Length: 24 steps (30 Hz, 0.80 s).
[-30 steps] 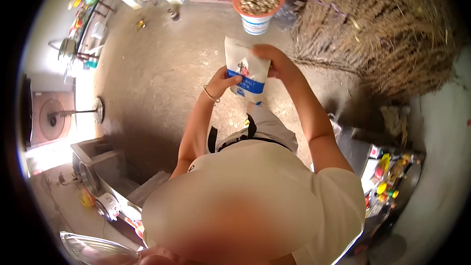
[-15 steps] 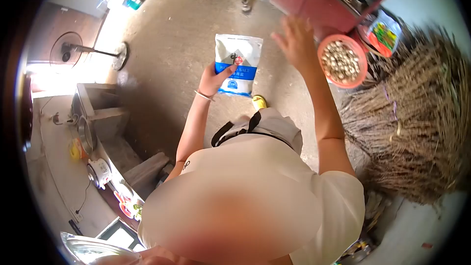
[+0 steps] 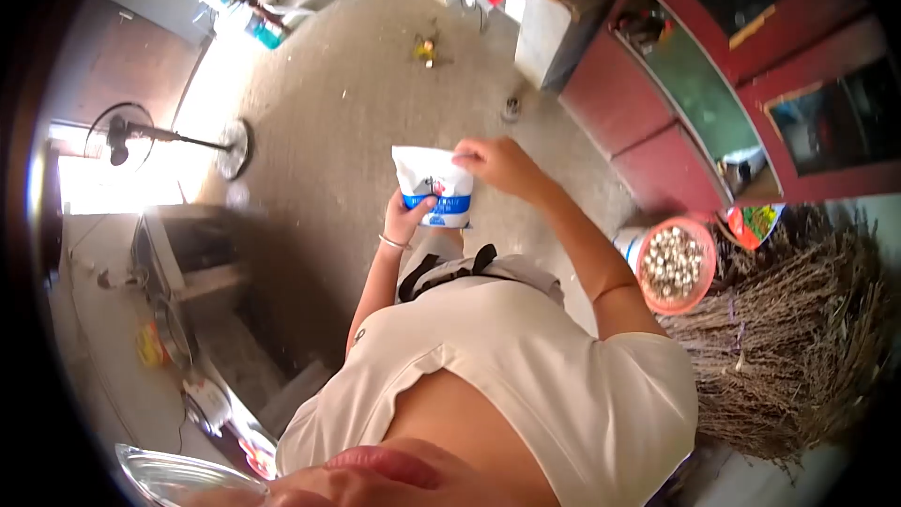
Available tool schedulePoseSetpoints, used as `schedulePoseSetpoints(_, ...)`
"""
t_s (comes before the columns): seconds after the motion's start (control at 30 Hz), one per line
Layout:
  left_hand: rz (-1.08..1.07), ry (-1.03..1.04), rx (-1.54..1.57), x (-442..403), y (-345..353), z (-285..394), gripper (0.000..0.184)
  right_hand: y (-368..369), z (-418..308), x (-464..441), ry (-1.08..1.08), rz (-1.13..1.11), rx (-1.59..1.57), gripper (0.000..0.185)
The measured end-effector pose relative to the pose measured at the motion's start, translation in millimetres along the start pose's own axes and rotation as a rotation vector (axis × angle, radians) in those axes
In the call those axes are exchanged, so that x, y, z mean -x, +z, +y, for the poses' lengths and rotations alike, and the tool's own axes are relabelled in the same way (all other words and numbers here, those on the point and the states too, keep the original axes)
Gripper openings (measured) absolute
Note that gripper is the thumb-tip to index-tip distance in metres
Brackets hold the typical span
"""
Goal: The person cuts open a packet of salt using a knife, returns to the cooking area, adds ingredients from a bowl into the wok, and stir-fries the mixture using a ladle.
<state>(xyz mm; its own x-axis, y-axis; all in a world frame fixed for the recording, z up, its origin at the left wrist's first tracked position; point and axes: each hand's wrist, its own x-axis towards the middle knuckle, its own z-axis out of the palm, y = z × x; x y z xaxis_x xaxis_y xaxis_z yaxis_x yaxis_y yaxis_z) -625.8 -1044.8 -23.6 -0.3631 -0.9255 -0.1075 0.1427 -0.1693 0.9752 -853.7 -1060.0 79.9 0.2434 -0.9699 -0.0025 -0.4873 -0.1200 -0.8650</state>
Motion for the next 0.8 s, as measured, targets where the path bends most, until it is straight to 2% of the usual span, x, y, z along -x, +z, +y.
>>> schedulePoseSetpoints(0.03,-0.038,-0.036,0.006,-27.9,-9.5,11.1,0.041,-6.3,-2.2,-24.4,-0.112,0.059,0.151,0.015)
schedulePoseSetpoints(0.07,-0.042,-0.034,0.006,-53.3,-18.7,19.8,0.041,-8.4,-5.2,-43.7,-0.112,0.063,0.153,0.015)
schedulePoseSetpoints(0.13,-0.217,0.026,0.037,-111.2,-36.0,30.8,0.042,-14.7,0.2,-88.5,-0.432,0.226,0.311,0.008)
schedulePoseSetpoints(0.17,-0.298,0.081,-0.18,-147.7,-54.1,28.8,0.052,-20.6,5.6,-111.8,-0.484,0.246,0.45,0.008)
schedulePoseSetpoints(0.2,-0.326,-0.07,0.033,-170.5,-51.5,54.7,0.063,-23.3,6.0,-123.7,-0.461,0.246,0.44,0.008)
schedulePoseSetpoints(0.27,-0.337,0.156,0.052,-223.2,-62.4,76.1,0.071,-39.1,7.8,-166.2,-0.598,0.271,0.376,0.01)
schedulePoseSetpoints(0.3,-0.349,0.149,0.045,-246.4,-67.6,96.8,0.071,-46.8,12.6,-185.3,-0.574,0.295,0.404,0.009)
schedulePoseSetpoints(0.33,-0.339,0.233,-0.216,-267.7,-70.4,126.3,0.07,-58.5,19.5,-207.4,-0.564,0.309,0.403,0.009)
schedulePoseSetpoints(0.37,-0.327,0.32,-0.474,-289.9,-70.6,147.7,0.068,-71.4,29.6,-230.1,-0.538,0.244,0.538,0.01)
schedulePoseSetpoints(0.4,-0.337,0.316,-0.473,-316.8,-67.8,160.3,0.068,-84.6,40.9,-253.3,-0.512,0.168,0.67,0.011)
schedulePoseSetpoints(0.47,-0.408,0.537,-1.081,-371.5,-57.9,176.1,0.057,-101.3,66.0,-296.9,-0.511,0.237,0.587,0.013)
schedulePoseSetpoints(0.5,-0.4,0.53,-1.085,-410.5,-57.1,175.7,0.057,-113.3,80.7,-327.4,-0.515,0.309,0.504,0.015)
schedulePoseSetpoints(0.57,-0.511,0.556,-1.013,-470.5,-57.5,173.3,0.032,-133.0,93.1,-367.0,-0.463,0.306,0.468,0.017)
schedulePoseSetpoints(0.6,-0.53,0.539,-1.019,-493.2,-57.2,169.2,0.032,-142.0,99.0,-383.0,-0.416,0.309,0.453,0.018)
schedulePoseSetpoints(0.63,-0.583,0.432,-0.927,-526.2,-57.1,161.8,0.024,-155.5,113.2,-406.3,-0.41,0.325,0.447,0.018)
schedulePoseSetpoints(0.67,-0.634,0.321,-0.827,-555.0,-57.3,150.5,0.017,-165.6,132.5,-422.3,-0.316,0.33,0.397,0.019)
schedulePoseSetpoints(0.7,-0.64,0.279,-0.854,-578.4,-62.5,137.4,0.015,-169.8,152.6,-432.0,-0.211,0.328,0.337,0.019)
schedulePoseSetpoints(0.77,-0.682,0.193,-0.829,-626.7,-69.3,124.3,0.014,-171.6,227.8,-467.3,0.033,0.485,-0.084,0.02)
schedulePoseSetpoints(0.8,-0.695,0.126,-0.806,-645.9,-72.1,117.0,0.012,-180.4,261.9,-484.3,0.201,0.596,-0.025,0.025)
